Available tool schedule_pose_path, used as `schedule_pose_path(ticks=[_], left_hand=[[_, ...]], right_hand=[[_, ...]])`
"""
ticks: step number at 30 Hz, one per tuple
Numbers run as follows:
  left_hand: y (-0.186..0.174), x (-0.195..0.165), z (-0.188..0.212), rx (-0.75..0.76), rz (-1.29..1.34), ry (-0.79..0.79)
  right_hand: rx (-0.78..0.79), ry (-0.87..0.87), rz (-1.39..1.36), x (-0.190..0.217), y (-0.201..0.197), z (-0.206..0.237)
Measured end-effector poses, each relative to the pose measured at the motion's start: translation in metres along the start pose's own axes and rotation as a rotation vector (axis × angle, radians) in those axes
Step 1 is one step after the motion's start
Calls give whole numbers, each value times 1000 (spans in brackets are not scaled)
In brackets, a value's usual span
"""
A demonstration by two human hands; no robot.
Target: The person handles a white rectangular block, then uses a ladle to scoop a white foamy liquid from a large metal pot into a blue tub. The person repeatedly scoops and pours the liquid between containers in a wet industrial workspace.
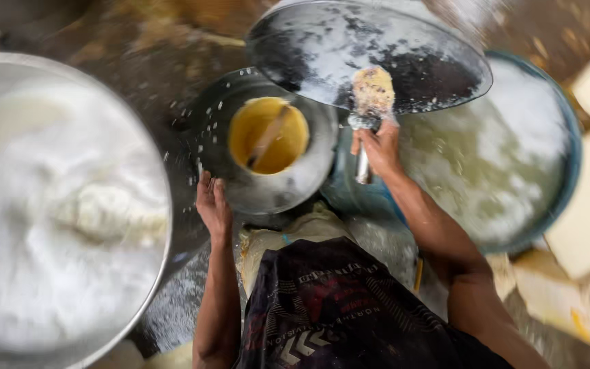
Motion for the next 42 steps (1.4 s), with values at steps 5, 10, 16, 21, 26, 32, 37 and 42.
schedule_pose_path(ticks=[5,10,16,21,26,32,37,42], left_hand=[[93,53,33,238,32,-127],[102,74,42,275,-154,-161],[119,82,57,291,-267,-196],[135,60,60,261,-301,-202],[116,54,61,189,-291,-162],[43,72,66,-44,-35,-182],[-27,58,62,-211,4,-103],[-109,43,68,-373,7,-78]], right_hand=[[-474,220,317,-116,-266,66],[-759,205,297,-141,-372,142],[-526,1125,344,-251,-314,213],[-340,1126,-382,-276,-243,174],[171,945,85,-229,-265,141],[369,1063,-121,-177,-249,100],[721,1151,12,-148,-187,67],[809,1258,220,-151,-72,44]])
Point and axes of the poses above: each hand's wrist, its own z-axis away from the middle knuckle, its own y-axis out of the palm, x = y × z, the point moved 10 cm from there along -z, towards the middle knuckle, and after that the axes turned 15 degrees about z, right-handed, at the moved point
